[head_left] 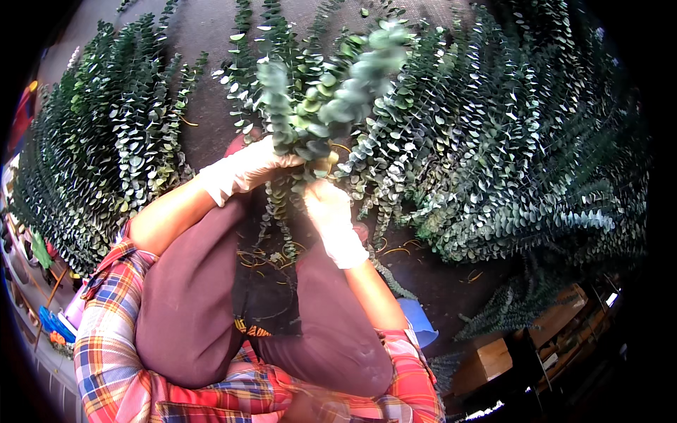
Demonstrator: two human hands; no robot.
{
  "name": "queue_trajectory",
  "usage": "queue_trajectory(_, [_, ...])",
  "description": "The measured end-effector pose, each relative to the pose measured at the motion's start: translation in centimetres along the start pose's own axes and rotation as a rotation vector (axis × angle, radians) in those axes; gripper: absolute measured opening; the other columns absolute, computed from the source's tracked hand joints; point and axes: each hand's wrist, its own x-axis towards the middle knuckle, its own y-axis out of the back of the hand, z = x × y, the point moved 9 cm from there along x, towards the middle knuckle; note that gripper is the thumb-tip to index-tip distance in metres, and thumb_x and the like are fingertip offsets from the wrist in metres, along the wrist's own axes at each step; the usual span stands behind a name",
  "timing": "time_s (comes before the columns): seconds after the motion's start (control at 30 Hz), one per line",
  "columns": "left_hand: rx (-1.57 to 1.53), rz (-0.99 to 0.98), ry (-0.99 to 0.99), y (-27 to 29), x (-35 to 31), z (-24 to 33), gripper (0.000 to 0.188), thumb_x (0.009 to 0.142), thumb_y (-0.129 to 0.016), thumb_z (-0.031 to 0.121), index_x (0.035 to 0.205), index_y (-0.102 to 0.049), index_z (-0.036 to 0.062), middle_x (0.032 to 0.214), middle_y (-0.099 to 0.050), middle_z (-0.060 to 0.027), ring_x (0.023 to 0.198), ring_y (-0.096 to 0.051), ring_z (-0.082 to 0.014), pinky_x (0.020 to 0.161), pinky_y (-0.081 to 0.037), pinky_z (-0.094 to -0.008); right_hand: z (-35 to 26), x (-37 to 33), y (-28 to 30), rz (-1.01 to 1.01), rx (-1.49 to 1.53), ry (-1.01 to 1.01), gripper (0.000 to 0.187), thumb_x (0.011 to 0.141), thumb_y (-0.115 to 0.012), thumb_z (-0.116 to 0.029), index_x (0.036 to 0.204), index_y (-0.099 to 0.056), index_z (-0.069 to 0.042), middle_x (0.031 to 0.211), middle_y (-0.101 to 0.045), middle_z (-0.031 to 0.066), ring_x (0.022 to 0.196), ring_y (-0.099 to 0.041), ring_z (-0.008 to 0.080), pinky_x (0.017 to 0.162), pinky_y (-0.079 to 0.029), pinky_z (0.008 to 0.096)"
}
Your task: The person sits on the floor and repeatedly picks up strands of artificial eucalyptus, untangles them, and arranges them into a larger bundle. The person handles the foliage by hand, occasionally using a blue bucket to hold the assembled pieces.
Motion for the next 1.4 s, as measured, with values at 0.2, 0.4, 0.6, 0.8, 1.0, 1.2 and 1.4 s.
queue_trajectory(0.2, [0.142, 0.077, -0.024, 2.0, 0.5, -0.7, 0.051, 0.082, -0.073, 0.025, 0.125, -0.053, 0.0060, 0.106, -0.062, -0.0011, 0.096, -0.057, -0.0123, 0.087, -0.046, -0.0292, -3.6, 2.3, 5.2, -0.215, 0.120, -0.081, 0.035, 0.082, -0.065, -0.027, 0.109, -0.066, -0.004, 0.096, -0.068, 0.0143, 0.086, -0.067, 0.0253, 0.078, -0.052, 0.0329])
queue_trajectory(0.4, [0.128, -0.086, -0.010, -0.8, 1.1, -0.6, 0.056, 0.081, -0.074, 0.030, 0.127, -0.051, 0.0064, 0.106, -0.061, -0.0005, 0.092, -0.057, -0.0126, 0.082, -0.045, -0.0281, -4.0, 5.9, 7.9, -0.009, 0.491, -0.221, 0.034, 0.082, -0.071, -0.017, 0.108, -0.062, 0.003, 0.086, -0.067, 0.0085, 0.068, -0.061, 0.0121, 0.063, -0.050, 0.0247])
queue_trajectory(0.6, [0.338, 0.043, 0.035, -0.2, 0.2, -0.6, 0.052, 0.082, -0.071, 0.006, 0.130, -0.049, 0.0055, 0.116, -0.059, -0.0033, 0.106, -0.055, -0.0113, 0.091, -0.046, -0.0267, -2.6, 5.0, 5.8, 0.152, 0.841, -0.517, 0.023, 0.086, -0.069, -0.014, 0.101, -0.061, 0.002, 0.083, -0.067, 0.0074, 0.063, -0.063, 0.0108, 0.051, -0.049, 0.0215])
queue_trajectory(0.8, [0.305, 0.227, -0.085, -0.1, -0.3, 1.9, 0.057, 0.086, -0.066, 0.009, 0.138, -0.042, 0.0016, 0.116, -0.062, -0.0050, 0.099, -0.060, -0.0108, 0.089, -0.046, -0.0257, 2.7, 1.9, 3.3, 0.154, 1.171, -0.607, 0.021, 0.088, -0.065, -0.014, 0.103, -0.062, 0.001, 0.088, -0.069, 0.0080, 0.064, -0.064, 0.0125, 0.054, -0.054, 0.0248])
queue_trajectory(1.0, [0.449, 0.265, -0.060, 0.1, -0.5, 1.3, 0.054, 0.088, -0.066, 0.013, 0.136, -0.045, 0.0009, 0.096, -0.064, -0.0008, 0.084, -0.058, -0.0078, 0.078, -0.047, -0.0238, 2.3, -0.9, 5.4, 0.395, 0.877, -0.478, 0.011, 0.080, -0.072, -0.007, 0.090, -0.068, -0.003, 0.081, -0.066, 0.0048, 0.069, -0.062, 0.0147, 0.065, -0.049, 0.0281])
queue_trajectory(1.2, [0.093, 0.564, -0.098, 3.7, -1.7, 3.7, 0.046, 0.085, -0.066, 0.019, 0.126, -0.053, 0.0019, 0.092, -0.068, -0.0060, 0.081, -0.064, -0.0125, 0.072, -0.053, -0.0290, -8.6, -1.9, 9.7, 0.159, 0.177, 0.269, 0.017, 0.076, -0.069, -0.002, 0.092, -0.068, -0.003, 0.086, -0.070, 0.0096, 0.081, -0.068, 0.0234, 0.069, -0.052, 0.0308])
queue_trajectory(1.4, [0.278, 0.132, -0.054, -1.0, -1.1, 3.3, 0.034, 0.087, -0.067, 0.030, 0.104, -0.063, 0.0007, 0.076, -0.062, -0.0006, 0.065, -0.057, -0.0076, 0.062, -0.046, -0.0221, -3.9, 2.5, 8.9, 0.139, 0.844, -0.298, 0.044, 0.089, -0.057, -0.010, 0.131, -0.049, 0.000, 0.090, -0.068, 0.0068, 0.068, -0.061, 0.0105, 0.062, -0.049, 0.0239])
